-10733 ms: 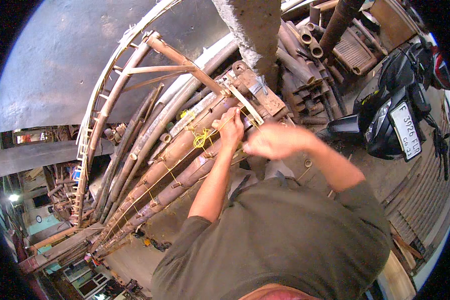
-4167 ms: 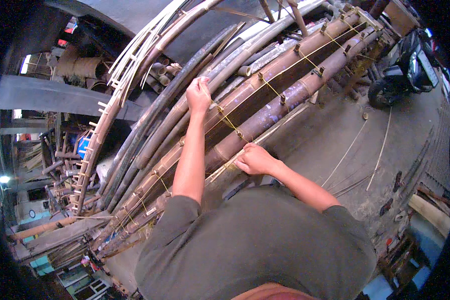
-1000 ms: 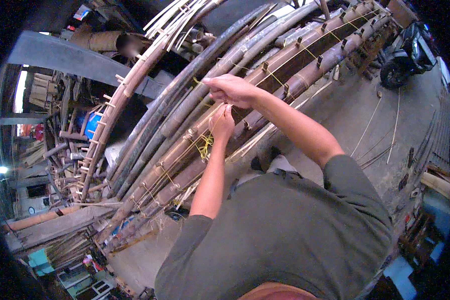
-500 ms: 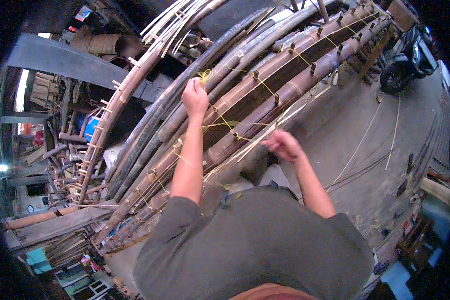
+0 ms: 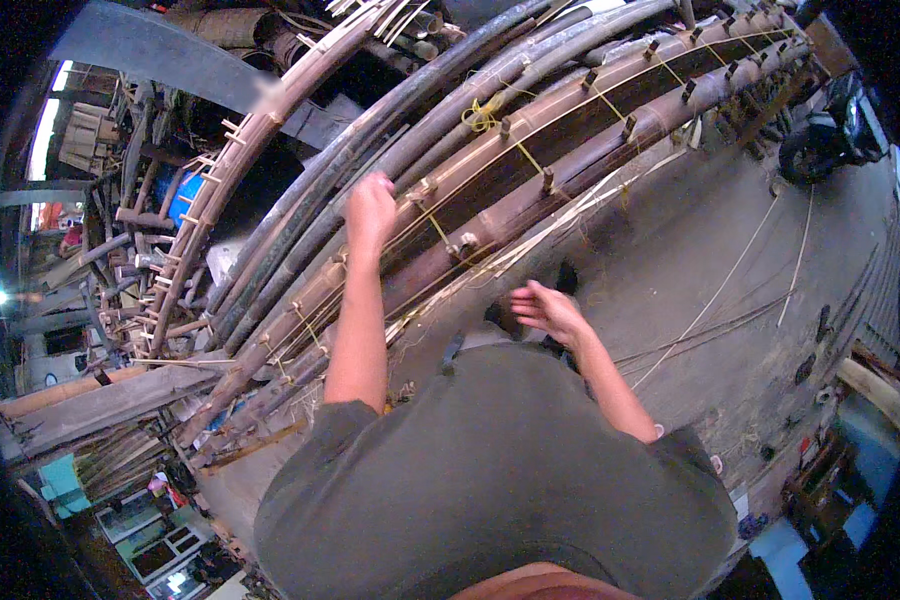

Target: The person ties thin bamboo strips to a curved bamboo frame using yellow string. They wrap the string around the poles and tie knots repeatedly to secure the strips in place.

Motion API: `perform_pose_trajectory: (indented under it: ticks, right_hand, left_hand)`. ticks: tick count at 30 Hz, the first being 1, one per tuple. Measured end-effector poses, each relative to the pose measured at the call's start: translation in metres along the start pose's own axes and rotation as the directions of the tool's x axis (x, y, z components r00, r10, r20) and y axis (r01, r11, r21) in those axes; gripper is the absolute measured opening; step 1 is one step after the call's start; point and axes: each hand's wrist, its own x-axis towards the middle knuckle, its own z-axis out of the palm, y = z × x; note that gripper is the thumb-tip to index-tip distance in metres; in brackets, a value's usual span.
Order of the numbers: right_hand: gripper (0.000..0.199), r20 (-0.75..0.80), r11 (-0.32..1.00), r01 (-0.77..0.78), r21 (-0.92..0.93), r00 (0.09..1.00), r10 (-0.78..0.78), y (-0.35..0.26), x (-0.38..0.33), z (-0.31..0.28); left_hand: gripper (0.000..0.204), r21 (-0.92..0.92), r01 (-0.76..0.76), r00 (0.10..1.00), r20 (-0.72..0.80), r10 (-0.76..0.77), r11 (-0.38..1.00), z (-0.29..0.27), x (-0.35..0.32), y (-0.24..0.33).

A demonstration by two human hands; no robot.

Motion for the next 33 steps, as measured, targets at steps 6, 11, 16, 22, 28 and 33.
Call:
perform_pose_trajectory:
  ticks: [6,11,16,22,28,33]
  right_hand:
    - [0.024,-0.262,0.767,0.479,0.427,0.877,-0.402,-0.047,0.008,0.158]
    - [0.033,0.394,0.096,0.880,-0.465,0.303,-0.868,-0.093,0.020,0.293]
    - [0.049,0.532,-0.618,0.155,-0.771,0.689,-0.492,-0.193,0.084,0.263]
    - [0.039,0.687,0.365,0.698,-0.616,0.703,-0.185,-0.203,0.039,0.240]
    - [0.027,0.829,-0.375,0.781,-0.500,0.305,-0.469,-0.059,0.014,0.136]
    - [0.026,0.710,-0.205,0.791,-0.576,0.361,-0.604,-0.058,0.005,0.140]
  left_hand:
    - [0.030,0.079,-0.092,0.987,0.137,0.081,0.993,0.046,-0.067,-0.012]
    - [0.032,-0.137,-0.195,0.978,-0.102,0.182,0.971,0.094,-0.058,-0.101]
    - [0.033,0.027,-0.063,0.998,-0.031,0.063,0.998,0.053,-0.060,-0.029]
    - [0.037,0.038,0.082,0.997,0.012,-0.083,0.996,0.048,-0.068,-0.035]
    - [0.033,-0.031,0.131,0.991,0.015,-0.130,0.991,0.047,-0.067,-0.017]
    - [0.029,-0.449,-0.205,0.971,-0.203,0.125,0.870,0.004,-0.026,0.033]
